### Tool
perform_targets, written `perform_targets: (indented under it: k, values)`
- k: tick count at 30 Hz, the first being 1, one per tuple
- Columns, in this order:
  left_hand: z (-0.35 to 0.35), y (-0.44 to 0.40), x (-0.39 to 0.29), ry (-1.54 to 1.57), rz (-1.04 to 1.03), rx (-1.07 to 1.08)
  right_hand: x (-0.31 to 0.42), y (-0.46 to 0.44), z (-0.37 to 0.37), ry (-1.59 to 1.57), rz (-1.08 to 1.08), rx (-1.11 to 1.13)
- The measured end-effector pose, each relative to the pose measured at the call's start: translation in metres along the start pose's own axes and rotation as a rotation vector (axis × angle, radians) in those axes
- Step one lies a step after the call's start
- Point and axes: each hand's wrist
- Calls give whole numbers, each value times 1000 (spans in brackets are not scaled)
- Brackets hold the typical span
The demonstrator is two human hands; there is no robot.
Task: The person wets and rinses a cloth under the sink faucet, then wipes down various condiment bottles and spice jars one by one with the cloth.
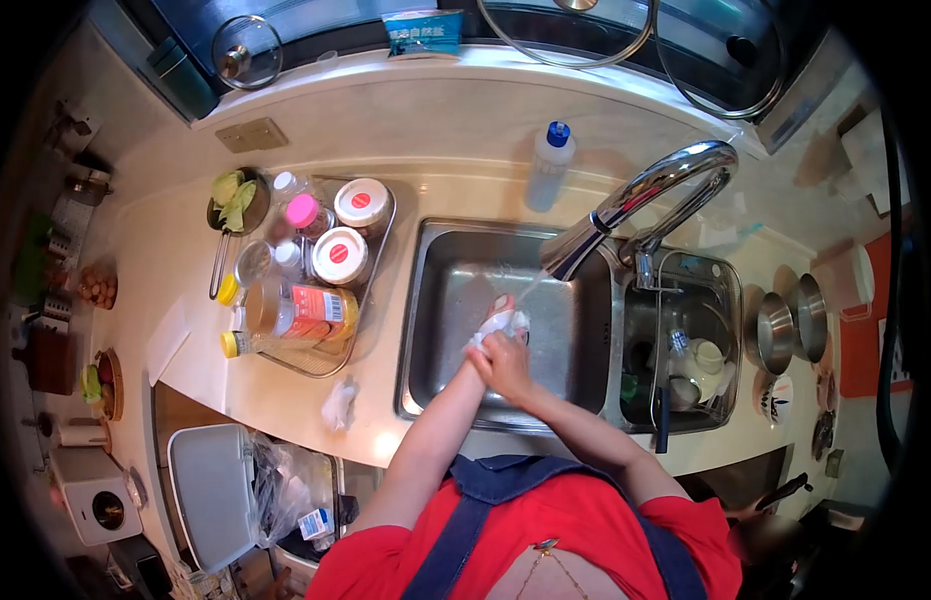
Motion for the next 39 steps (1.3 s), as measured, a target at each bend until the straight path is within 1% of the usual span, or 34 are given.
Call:
perform_targets:
  k: [1, 2, 3, 4, 5, 6, 7, 8, 9, 10, 11, 12, 13, 15, 16, 17, 18, 20, 21, 22, 23, 24, 26, 27, 28, 29, 30, 32, 34, 35, 36, 38, 39]
  values:
    - [9, -14, 11, 11, -174, 243, -17, -7, -7, 83, -123, 15]
    - [-21, -11, 19, 138, -357, -46, -43, -16, -20, 164, -250, 31]
    - [-55, -8, 27, 205, -533, -358, -80, -28, -32, 63, -425, 5]
    - [-66, -9, 25, 199, -525, -364, -107, -37, -37, -43, -598, -23]
    - [-72, -11, 21, 58, -493, -492, -106, -40, -34, -49, -605, -29]
    - [-80, -12, 18, -82, -463, -615, -102, -45, -26, -129, -627, -123]
    - [-102, -3, 14, -124, -487, -613, -98, -50, -20, -207, -644, -213]
    - [-99, 9, 3, -125, -493, -612, -86, -47, -23, -209, -637, -212]
    - [-82, 23, -8, -112, -342, -88, -66, -32, -32, -144, -573, -129]
    - [-44, 18, -11, -63, -327, 67, -52, -22, -37, -81, -510, -44]
    - [-5, 13, -14, -14, -297, 222, -48, -19, -36, -82, -507, -37]
    - [32, 8, -17, 29, -255, 369, -45, -19, -32, -12, -361, -70]
    - [36, -8, 0, -301, -523, 16, -42, -19, -32, 49, -211, -101]
    - [8, -18, 19, -628, -792, -386, -123, -25, -52, 168, -486, -77]
    - [-50, -17, 25, -350, -651, -592, -132, -35, -42, 108, -583, -103]
    - [-89, -10, 26, -63, -498, -776, -128, -44, -31, 49, -683, -127]
    - [-97, 0, 19, -66, -516, -782, -111, -47, -24, 36, -670, -123]
    - [-107, 13, 3, 54, -498, -743, -82, -39, -13, -160, -425, -97]
    - [-65, 13, -11, 103, -470, -831, -69, -29, -20, -165, -414, -89]
    - [-52, 16, -14, 108, -479, -833, -54, -18, -29, -111, -351, -91]
    - [-44, 19, -14, -48, -458, -733, -46, -14, -34, -56, -289, -95]
    - [-65, 16, -7, -39, -468, -726, -60, -20, -33, -60, -284, -90]
    - [-105, 14, 9, -31, -474, -725, -114, -35, -27, -26, -653, -52]
    - [-116, 15, 15, -127, -463, -712, -127, -36, -22, -29, -658, -56]
    - [-122, 14, 16, -225, -451, -691, -137, -38, -14, -110, -616, -13]
    - [-121, 26, 6, -422, -437, -588, -147, -40, -8, -183, -577, 29]
    - [-126, 34, -3, -416, -422, -574, -149, -40, -7, -166, -589, 25]
    - [-138, 42, -15, -578, -483, -473, -145, -35, -9, -1050, -706, -223]
    - [-151, 50, -25, -908, -450, -599, -137, -30, -1, -1382, -650, 119]
    - [-137, 52, -31, -1029, -458, -672, -134, -30, 4, -1373, -658, 98]
    - [-120, 55, -36, -1155, -468, -745, -132, -33, 8, -1147, -664, 130]
    - [-124, 74, -36, -1143, -568, -966, -132, -39, 15, -702, -663, 196]
    - [-120, 81, -37, -1151, -563, -960, -143, -39, 14, -783, -671, 41]
Point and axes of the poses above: each hand's wrist, its own y-axis away from the middle knuckle, its own z-axis out of the back of the hand, x = y × z, and after that the axes turned 9 degrees about z, right-handed
